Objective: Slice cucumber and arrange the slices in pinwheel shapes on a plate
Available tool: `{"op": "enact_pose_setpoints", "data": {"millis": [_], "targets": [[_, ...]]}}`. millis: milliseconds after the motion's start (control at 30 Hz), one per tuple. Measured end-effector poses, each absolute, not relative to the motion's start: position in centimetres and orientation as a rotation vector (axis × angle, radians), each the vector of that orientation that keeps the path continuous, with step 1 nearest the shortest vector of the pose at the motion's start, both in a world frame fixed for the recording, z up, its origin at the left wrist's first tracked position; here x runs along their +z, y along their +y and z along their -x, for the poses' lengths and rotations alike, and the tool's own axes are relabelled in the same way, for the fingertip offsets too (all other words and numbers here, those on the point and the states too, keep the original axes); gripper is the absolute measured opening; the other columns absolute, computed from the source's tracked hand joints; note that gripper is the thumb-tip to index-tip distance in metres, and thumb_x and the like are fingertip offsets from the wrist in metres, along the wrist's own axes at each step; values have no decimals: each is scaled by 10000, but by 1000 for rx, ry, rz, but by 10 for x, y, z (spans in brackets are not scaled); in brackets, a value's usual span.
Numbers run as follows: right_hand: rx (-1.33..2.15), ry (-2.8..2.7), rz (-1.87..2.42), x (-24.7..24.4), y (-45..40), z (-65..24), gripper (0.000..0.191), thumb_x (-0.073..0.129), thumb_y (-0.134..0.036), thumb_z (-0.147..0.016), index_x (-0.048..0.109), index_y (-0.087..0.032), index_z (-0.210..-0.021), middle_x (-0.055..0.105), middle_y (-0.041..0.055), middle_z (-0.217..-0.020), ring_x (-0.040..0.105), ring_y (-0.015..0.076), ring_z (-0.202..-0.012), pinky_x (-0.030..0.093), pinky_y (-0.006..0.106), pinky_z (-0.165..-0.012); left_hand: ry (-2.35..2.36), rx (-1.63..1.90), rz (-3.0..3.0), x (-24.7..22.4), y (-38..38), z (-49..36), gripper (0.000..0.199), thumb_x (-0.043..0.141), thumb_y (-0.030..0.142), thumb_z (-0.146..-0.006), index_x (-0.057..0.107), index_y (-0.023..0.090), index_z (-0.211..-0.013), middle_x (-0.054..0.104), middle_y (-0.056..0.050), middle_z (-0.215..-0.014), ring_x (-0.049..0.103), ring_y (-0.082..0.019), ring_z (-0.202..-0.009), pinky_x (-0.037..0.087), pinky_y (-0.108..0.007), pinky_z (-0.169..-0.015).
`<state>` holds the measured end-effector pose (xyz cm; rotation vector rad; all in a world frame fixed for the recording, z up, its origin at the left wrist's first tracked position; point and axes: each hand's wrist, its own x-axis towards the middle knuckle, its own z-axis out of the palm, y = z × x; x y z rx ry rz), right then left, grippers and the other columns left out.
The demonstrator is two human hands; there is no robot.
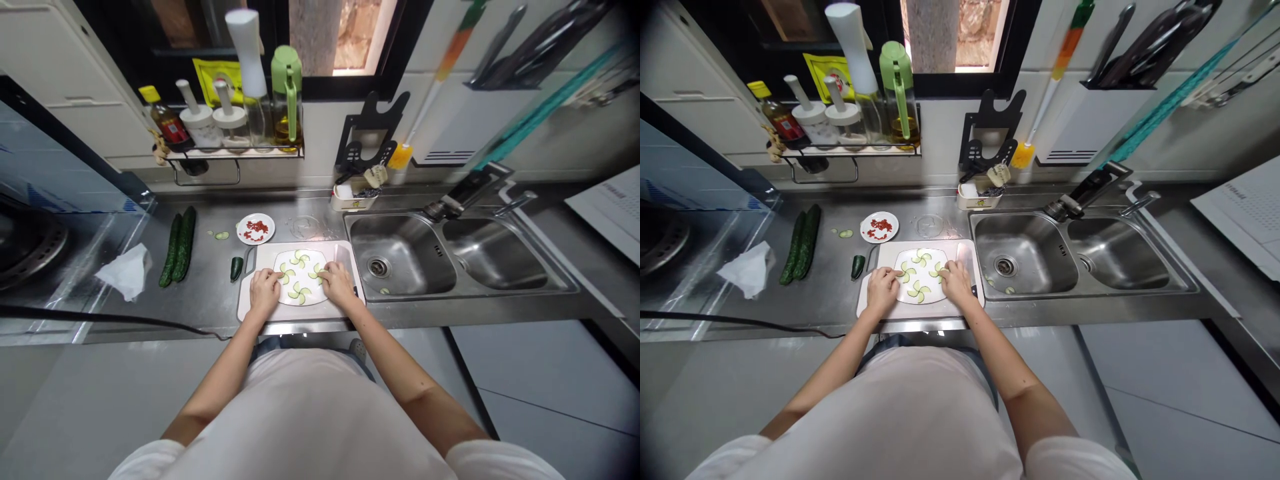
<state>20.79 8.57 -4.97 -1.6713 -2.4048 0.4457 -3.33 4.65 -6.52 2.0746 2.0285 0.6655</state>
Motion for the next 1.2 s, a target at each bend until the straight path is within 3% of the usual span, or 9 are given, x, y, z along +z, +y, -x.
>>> {"op": "enact_pose_setpoints", "data": {"millis": [300, 533, 1000, 1200], "targets": [[484, -2377, 1708, -46, 95, -203, 327, 448, -159, -899, 758, -226, -980, 586, 89, -1060, 426, 232, -1034, 359, 341, -888, 1883, 598, -2154, -65, 34, 17, 291, 520, 146, -828, 724, 268, -996, 611, -72, -1029, 516, -238, -976, 423, -375, -850], [454, -2129, 1664, -41, 94, -213, 331, 453, -158, -877, 722, -195, -1068, 573, 90, -1116, 433, 234, -1062, 397, 333, -903, 1887, 613, -2147, -65, 29, 9, 302, 513, 132, -825, 719, 263, -1002, 615, -74, -1026, 527, -238, -976, 425, -376, -832], [457, -1913, 1467, -43, 54, -203, 277, 462, -238, -878, 730, -222, -947, 611, 89, -973, 491, 254, -1025, 422, 405, -922, 2102, 1078, -1719, -58, 76, 21, 272, 494, 210, -864, 708, 226, -1029, 648, -70, -997, 574, -221, -972, 450, -363, -890], [491, -1920, 1413, -47, 53, -193, 269, 465, -243, -878, 725, -215, -938, 619, 93, -968, 497, 253, -1017, 426, 400, -914, 2324, 1248, -1305, -57, 128, 53, 313, 442, 229, -871, 667, 205, -1087, 668, -77, -1012, 608, -202, -908, 466, -326, -829]]}}
